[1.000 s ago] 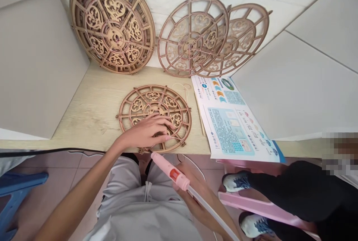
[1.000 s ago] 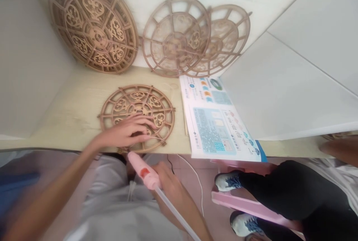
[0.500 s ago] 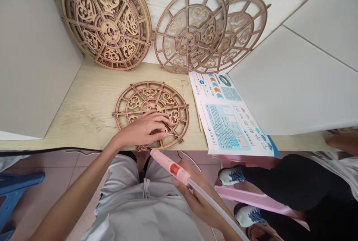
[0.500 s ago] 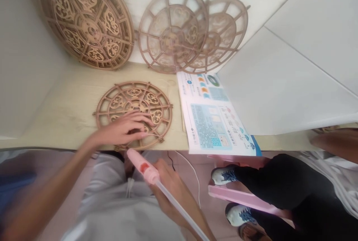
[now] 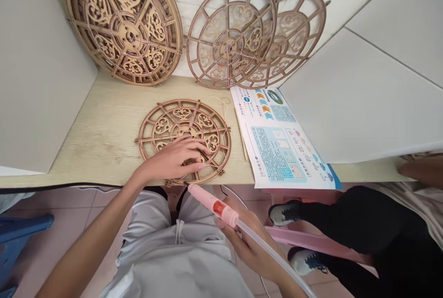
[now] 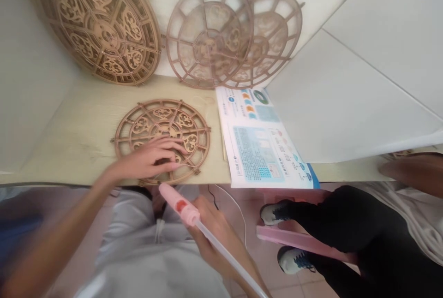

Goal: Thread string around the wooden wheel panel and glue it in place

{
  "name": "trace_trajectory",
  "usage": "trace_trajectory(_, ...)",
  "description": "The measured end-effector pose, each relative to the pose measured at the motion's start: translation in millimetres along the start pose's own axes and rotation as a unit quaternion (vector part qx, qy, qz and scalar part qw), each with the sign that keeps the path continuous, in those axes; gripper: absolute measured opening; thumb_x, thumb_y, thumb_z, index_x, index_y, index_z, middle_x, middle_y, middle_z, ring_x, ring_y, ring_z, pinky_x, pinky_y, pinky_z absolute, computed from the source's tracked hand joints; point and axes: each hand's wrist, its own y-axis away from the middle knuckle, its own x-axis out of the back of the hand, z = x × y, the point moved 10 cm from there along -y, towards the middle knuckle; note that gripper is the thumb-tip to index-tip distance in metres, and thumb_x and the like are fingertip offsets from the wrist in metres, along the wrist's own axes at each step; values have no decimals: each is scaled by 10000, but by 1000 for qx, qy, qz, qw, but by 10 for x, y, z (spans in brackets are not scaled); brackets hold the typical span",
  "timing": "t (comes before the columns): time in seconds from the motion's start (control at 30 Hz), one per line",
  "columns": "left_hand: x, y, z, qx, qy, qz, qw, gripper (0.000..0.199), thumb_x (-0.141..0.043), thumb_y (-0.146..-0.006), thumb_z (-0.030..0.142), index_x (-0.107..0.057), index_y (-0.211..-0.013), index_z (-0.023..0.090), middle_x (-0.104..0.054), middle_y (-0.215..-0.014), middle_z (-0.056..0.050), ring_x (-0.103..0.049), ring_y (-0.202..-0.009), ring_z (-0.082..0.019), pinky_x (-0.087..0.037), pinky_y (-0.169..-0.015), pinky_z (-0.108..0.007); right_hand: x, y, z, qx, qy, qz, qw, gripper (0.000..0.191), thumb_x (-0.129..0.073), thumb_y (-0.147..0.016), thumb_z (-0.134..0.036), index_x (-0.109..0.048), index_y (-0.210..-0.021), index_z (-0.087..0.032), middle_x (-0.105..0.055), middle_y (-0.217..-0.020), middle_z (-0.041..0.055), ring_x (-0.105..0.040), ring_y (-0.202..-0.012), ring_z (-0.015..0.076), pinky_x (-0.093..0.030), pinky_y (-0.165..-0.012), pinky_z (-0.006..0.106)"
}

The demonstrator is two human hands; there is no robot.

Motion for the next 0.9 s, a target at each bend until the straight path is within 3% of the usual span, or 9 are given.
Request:
trace_trajectory(0.13,-4,1,-7,0,-2,-1,1000,310,-514,-1040,423,-708,-936,204,-622,-1413,-32,-425,-1456,-237,-220,-1240,-432,-155,-140,254,-22,-65,-36,997,267,-296,-1078,-334,-533,-1033,-217,-529,-845,14,-551,-673,133,-423,-616,247)
trace_trajectory(0.5,-4,-5,-8,4,-9,-3,1000,320,-496,-1044,417,-718,-943,211,-619,-1415,-25,-420,-1452,-244,-258,-1216,-429,-84,-84,294,-44,-58,-38,997,292,-295,-1077,-352,-415,-844,-222,-536,-855,24,-559,-687,142,-424,-630,255)
trace_trajectory(0.7,-4,-10,-11,9,-7,-6,1000,337,-485,-1047,436,-704,-917,216,-624,-1410,-19,-419,-1454,-237,-238,-1232,-442,-60,0,389,-73,-56,-22,995,315,-298,-1076,-395,-529,-942,-228,-590,-830,45,-600,-686,175,-459,-612,286)
trace_trajectory(0.9,8,-11,-23,20,-14,1,1000,322,-485,-1046,417,-703,-928,212,-623,-1410,-25,-421,-1451,-236,-257,-1224,-430,95,70,427,-72,-48,8,996,252,-420,-1059,-360,-562,-899,-226,-612,-772,15,-585,-668,149,-485,-634,255)
